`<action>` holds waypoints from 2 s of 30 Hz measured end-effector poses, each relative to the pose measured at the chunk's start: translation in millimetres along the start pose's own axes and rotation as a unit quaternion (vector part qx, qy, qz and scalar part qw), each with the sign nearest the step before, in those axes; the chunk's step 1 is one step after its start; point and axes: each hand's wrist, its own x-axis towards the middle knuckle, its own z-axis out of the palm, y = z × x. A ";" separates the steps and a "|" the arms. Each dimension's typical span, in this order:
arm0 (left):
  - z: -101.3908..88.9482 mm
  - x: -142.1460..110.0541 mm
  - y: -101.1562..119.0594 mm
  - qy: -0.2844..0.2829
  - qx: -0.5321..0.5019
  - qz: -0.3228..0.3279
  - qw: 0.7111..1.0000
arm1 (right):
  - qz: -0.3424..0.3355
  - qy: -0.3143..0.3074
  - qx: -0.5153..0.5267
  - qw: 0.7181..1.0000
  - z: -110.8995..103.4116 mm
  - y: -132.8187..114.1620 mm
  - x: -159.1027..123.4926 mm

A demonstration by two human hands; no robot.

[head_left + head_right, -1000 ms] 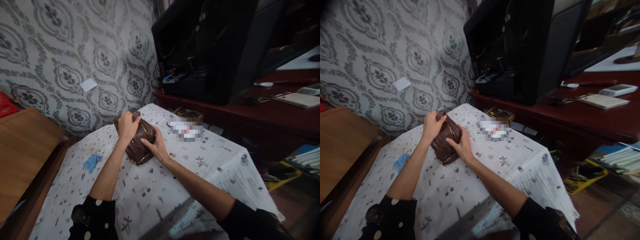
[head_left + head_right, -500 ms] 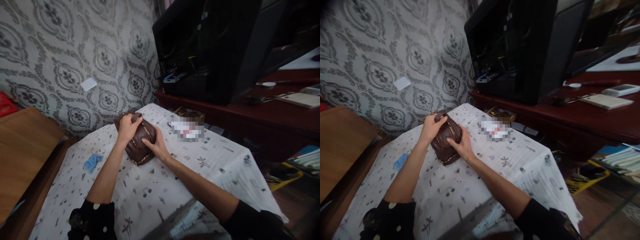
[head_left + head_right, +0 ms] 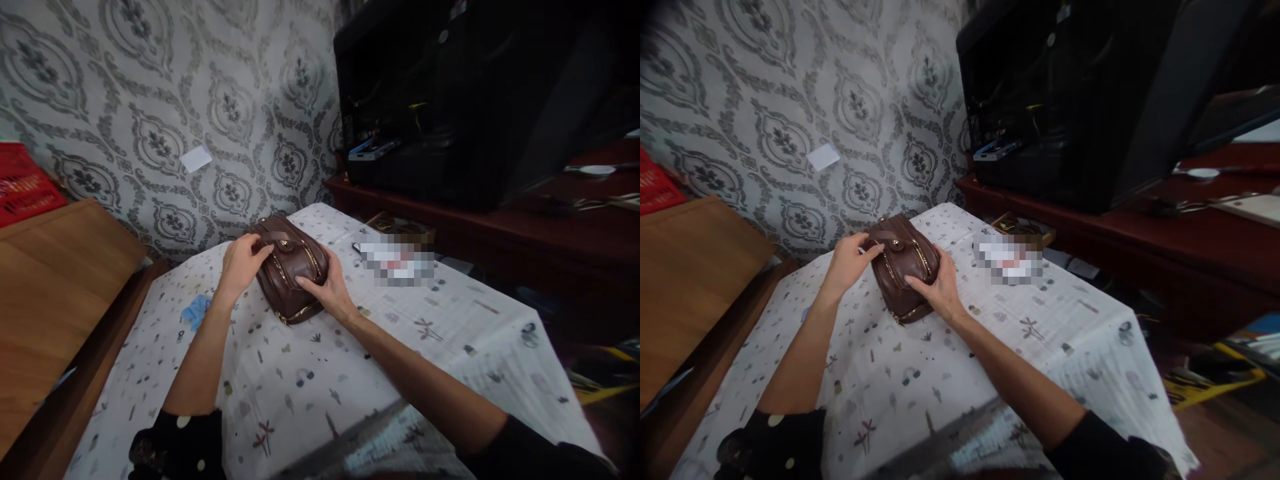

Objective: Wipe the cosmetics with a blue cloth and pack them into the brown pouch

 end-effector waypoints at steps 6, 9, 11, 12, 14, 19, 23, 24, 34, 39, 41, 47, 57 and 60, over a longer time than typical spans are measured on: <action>2.2 -1.7 5.6 0.012 -0.038 0.001 0.999 | -0.003 0.005 -0.004 1.000 2.3 -0.2 0.5; 0.7 -4.2 6.6 -0.008 -0.066 0.009 0.998 | -0.008 0.010 -0.012 1.000 2.2 -0.7 0.8; -0.4 -5.9 7.3 -0.021 -0.069 0.005 0.997 | -0.011 0.010 -0.014 1.000 1.8 -1.1 0.8; -0.8 -6.8 8.2 -0.027 -0.063 0.003 0.998 | -0.011 0.007 -0.014 1.000 1.5 -1.3 0.8; -0.8 -8.6 12.0 -0.025 -0.030 0.004 0.999 | -0.010 0.000 -0.016 1.000 0.8 -2.0 0.4; 10.9 -11.2 34.4 0.023 0.053 0.070 0.996 | -0.005 -0.009 -0.019 1.000 0.0 -3.1 -0.5; 28.9 -4.6 51.8 0.004 0.074 0.106 0.992 | -0.008 -0.017 -0.014 1.000 -1.5 -2.1 0.4; 32.7 -1.7 53.9 0.001 0.079 0.106 0.991 | -0.007 -0.021 -0.011 1.000 -2.4 -1.7 0.7; 46.7 16.9 48.6 0.064 0.018 0.047 0.997 | 0.008 -0.040 0.043 0.998 -5.5 -0.9 0.9; 46.1 13.1 50.2 0.050 -0.014 0.103 0.993 | 0.001 -0.041 0.041 0.998 -5.8 -4.2 -0.3; 44.2 12.3 49.8 0.037 -0.022 0.120 0.992 | -0.006 -0.040 0.042 0.998 -6.0 -4.0 0.1; 31.3 9.3 41.7 -0.002 -0.045 0.118 0.992 | -0.001 -0.039 0.041 0.998 -6.6 -1.5 1.9; -0.5 -15.4 14.8 -0.005 -0.004 0.051 0.999 | 0.009 -0.036 0.008 0.999 -5.2 -3.3 -0.9; 0.2 -21.0 16.5 0.004 -0.011 0.034 0.999 | 0.008 -0.038 0.001 0.999 -5.0 -3.9 -1.4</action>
